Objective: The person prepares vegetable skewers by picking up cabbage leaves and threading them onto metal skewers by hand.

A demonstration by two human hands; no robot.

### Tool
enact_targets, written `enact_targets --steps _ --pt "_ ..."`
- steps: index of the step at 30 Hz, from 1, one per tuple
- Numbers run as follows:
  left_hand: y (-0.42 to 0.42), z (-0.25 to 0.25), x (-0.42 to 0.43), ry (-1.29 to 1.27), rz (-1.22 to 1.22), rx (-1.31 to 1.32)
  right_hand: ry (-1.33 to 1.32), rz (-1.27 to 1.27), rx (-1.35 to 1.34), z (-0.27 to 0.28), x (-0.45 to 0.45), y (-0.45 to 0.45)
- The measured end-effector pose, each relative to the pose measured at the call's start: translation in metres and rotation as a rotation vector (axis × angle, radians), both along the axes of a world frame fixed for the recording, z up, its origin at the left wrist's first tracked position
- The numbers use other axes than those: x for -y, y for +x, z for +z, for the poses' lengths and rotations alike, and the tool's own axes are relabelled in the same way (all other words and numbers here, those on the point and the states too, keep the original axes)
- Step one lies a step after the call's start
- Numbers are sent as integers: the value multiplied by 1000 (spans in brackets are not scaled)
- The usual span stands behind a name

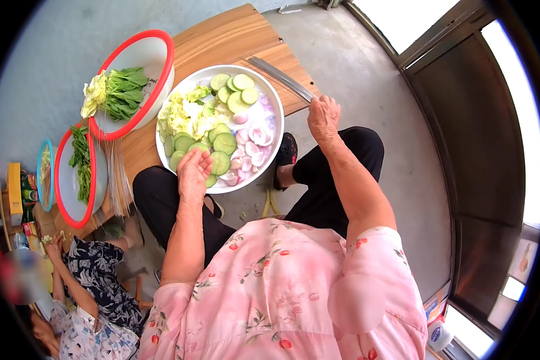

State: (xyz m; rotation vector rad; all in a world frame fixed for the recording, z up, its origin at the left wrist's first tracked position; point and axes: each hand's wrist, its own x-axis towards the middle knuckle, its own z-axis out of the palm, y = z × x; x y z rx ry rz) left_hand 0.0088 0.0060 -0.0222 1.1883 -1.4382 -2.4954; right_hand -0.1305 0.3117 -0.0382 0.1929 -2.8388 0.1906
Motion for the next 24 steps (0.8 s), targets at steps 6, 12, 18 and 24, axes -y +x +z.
enact_targets --steps 6,12,18,24 --pt "-3 5 1 6 -20 -11 -484 -49 -45 6 -7 2" --pt "-10 15 2 -18 -59 -116 -854 73 235 57 27 52" --pt "-8 23 3 1 -1 -247 -794 349 407 58 34 69" --pt "-6 23 -3 -26 -89 -199 -591 534 421 67 48 79"
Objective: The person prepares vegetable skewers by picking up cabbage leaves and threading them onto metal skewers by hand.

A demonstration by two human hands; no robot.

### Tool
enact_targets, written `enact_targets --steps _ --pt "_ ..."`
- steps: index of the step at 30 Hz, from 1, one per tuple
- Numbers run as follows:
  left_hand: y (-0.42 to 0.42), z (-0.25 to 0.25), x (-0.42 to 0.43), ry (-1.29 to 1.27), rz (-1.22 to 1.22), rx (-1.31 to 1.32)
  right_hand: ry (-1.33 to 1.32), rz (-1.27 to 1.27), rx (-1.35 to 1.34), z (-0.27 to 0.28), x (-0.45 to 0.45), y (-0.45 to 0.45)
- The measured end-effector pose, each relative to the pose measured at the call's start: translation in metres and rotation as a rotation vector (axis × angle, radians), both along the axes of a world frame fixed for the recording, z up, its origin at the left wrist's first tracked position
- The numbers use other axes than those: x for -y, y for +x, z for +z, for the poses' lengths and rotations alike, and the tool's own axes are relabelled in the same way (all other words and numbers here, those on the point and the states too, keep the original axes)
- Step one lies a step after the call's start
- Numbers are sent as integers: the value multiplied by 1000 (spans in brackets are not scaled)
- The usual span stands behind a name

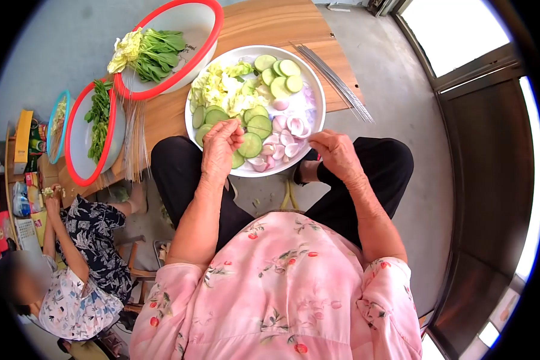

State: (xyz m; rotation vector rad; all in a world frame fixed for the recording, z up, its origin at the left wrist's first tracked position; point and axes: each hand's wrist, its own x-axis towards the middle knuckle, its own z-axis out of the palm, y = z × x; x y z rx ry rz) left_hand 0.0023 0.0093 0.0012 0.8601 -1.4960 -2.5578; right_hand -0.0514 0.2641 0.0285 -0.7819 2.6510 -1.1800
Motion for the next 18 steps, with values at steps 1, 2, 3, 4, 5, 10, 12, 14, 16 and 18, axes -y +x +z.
enact_targets --steps 1,2,3,4,5,10,12,14,16,18 --pt "0 -1 -2 -7 -25 2 -87 25 88 1 6 6" --pt "0 -3 -3 -6 -24 3 -103 23 161 3 12 11" --pt "0 -4 -4 -7 -35 13 -81 1 170 4 18 17" --pt "0 -7 -5 -8 -47 24 -84 -34 160 2 21 19" --pt "-1 -15 -2 -10 -48 24 -87 -70 148 0 23 20" --pt "-15 0 -3 -1706 -130 -151 -78 -292 159 -17 18 19" --pt "-20 -8 -1 -1746 -265 -141 -89 -325 133 -19 15 20" --pt "-23 -21 -1 -1797 -425 -101 -112 -373 176 -18 13 20" --pt "-25 -27 -4 -1830 -384 -94 -138 -385 149 -22 11 20" --pt "-28 -30 -4 -1864 -344 -85 -166 -397 124 -24 10 20"
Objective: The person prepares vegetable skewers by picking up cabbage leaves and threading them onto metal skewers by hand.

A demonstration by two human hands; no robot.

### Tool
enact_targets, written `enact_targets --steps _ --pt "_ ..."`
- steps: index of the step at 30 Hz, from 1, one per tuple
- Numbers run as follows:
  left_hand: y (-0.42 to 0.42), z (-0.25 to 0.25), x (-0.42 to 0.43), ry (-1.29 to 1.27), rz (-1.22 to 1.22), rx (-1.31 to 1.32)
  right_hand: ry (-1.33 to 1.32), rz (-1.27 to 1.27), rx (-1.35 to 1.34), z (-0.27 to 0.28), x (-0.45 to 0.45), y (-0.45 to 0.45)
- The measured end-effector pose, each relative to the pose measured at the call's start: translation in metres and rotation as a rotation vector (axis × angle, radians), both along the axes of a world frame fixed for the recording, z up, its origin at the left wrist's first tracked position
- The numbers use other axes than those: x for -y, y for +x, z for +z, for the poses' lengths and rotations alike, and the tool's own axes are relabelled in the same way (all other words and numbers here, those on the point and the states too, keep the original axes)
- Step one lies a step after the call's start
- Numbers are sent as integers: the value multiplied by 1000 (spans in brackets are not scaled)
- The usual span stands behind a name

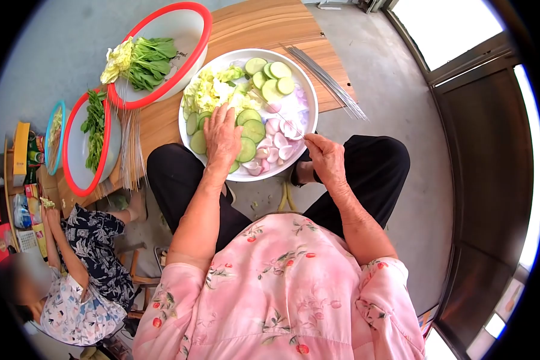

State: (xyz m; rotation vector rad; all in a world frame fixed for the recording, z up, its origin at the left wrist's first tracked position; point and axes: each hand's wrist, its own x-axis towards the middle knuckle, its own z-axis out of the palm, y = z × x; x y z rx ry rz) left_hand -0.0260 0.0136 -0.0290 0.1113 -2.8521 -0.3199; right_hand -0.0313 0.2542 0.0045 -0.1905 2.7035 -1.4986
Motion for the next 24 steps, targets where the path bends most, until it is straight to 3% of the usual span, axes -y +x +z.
enact_targets --steps 2,3,5,6,7,9,14,16,24 --pt "-2 0 2 402 95 -252 11 2 27 1 0 -1" --pt "0 1 6 401 95 -252 9 1 28 -2 -1 -2" --pt "7 3 18 1121 333 -233 98 35 -38 -8 -3 -3" --pt "9 7 21 1330 407 -278 97 38 -38 -6 -3 -3" --pt "10 10 22 1329 410 -282 148 56 -30 -4 -2 -3" --pt "12 13 24 1651 593 -397 200 76 -22 0 0 -3" --pt "16 24 19 1790 669 -408 447 111 -149 7 2 -6" --pt "17 17 25 2018 531 -276 469 122 -147 6 2 -7" --pt "19 21 19 2146 489 -206 425 136 -180 -5 9 -10"
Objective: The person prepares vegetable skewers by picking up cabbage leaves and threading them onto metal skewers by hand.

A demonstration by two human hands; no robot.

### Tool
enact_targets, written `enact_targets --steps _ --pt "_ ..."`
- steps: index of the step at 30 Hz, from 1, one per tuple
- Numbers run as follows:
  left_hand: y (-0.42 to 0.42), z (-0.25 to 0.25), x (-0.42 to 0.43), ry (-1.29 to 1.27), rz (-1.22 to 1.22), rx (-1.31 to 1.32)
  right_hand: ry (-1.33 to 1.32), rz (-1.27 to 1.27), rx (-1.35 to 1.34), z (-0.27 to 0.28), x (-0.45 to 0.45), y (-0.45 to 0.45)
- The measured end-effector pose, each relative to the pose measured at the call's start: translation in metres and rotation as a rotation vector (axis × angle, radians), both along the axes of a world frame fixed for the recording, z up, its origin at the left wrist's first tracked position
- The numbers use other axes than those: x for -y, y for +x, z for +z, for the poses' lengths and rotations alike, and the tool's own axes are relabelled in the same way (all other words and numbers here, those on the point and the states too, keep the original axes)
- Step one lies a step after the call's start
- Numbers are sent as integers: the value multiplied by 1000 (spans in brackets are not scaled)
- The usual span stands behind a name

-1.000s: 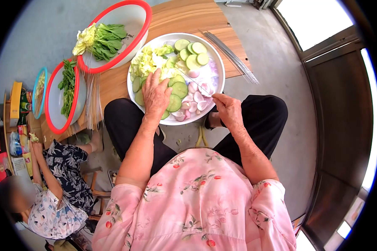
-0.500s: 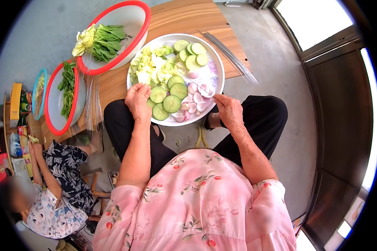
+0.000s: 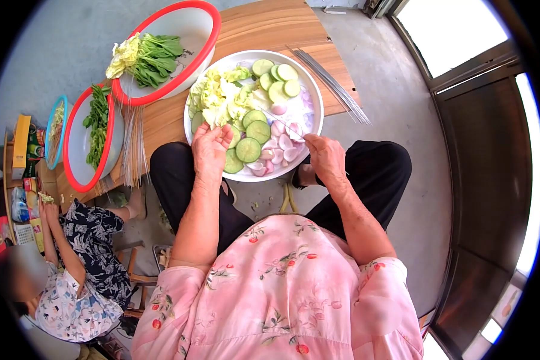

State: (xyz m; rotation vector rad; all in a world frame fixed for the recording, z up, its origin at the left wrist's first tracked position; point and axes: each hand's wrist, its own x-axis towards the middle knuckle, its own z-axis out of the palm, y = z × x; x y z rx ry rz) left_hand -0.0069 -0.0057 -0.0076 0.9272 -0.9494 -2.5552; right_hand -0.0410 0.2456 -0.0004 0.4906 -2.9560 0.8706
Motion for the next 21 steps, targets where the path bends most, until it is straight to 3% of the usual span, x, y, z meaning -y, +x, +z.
enact_targets --steps 2,9,11,15,21 --pt "-1 -1 1 10 -14 -12 -212 -43 138 -2 -1 1" --pt "-4 0 0 26 47 69 -290 0 283 13 -11 4" --pt "-4 -1 0 19 68 88 -414 56 270 16 -13 6" --pt "-3 2 5 -16 141 81 -385 165 371 22 -19 5" --pt "-3 -4 9 -19 145 38 -334 -63 291 23 -9 2"
